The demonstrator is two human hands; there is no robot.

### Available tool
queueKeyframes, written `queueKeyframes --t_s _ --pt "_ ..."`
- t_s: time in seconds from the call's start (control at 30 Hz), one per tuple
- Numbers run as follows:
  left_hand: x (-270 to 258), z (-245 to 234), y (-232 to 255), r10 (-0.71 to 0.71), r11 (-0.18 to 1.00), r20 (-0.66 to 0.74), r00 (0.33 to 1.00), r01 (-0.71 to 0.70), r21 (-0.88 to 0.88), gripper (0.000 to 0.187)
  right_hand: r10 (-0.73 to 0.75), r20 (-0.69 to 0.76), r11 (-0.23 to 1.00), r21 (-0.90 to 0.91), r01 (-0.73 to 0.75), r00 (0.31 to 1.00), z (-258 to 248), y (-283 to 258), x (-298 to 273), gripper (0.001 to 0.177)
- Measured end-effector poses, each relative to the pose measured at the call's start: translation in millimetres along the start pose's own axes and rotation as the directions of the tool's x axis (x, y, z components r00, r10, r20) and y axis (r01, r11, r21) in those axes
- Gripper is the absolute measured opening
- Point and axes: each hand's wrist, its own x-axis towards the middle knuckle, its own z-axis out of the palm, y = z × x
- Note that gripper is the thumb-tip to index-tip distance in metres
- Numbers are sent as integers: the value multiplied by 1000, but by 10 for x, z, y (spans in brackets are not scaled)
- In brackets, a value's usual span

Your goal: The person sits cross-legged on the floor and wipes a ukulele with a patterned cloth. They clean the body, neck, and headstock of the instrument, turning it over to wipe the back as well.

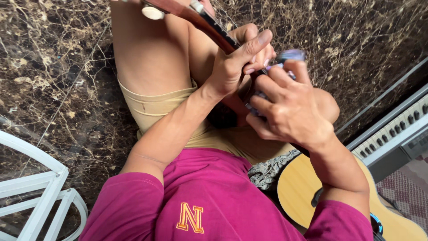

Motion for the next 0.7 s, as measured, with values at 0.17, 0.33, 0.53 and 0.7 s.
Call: queueKeyframes --t_s 0.17,0.33,0.53,0.7 --pt "57 13 1 10 999 5 1000 -9 -46 46 129 -158 990 -27 -135 979 -67 89 -15 40" --pt "42 -32 -24 21 1000 4 1000 -21 21 43 62 -121 997 -27 -66 991 -38 87 -14 37" --pt "52 -9 -3 14 1000 -15 1000 -14 10 43 82 -111 996 -26 -85 990 -55 93 -23 41" --pt "50 -6 -3 33 997 -20 999 -31 70 44 110 -185 994 -7 -113 977 -41 107 -24 45"
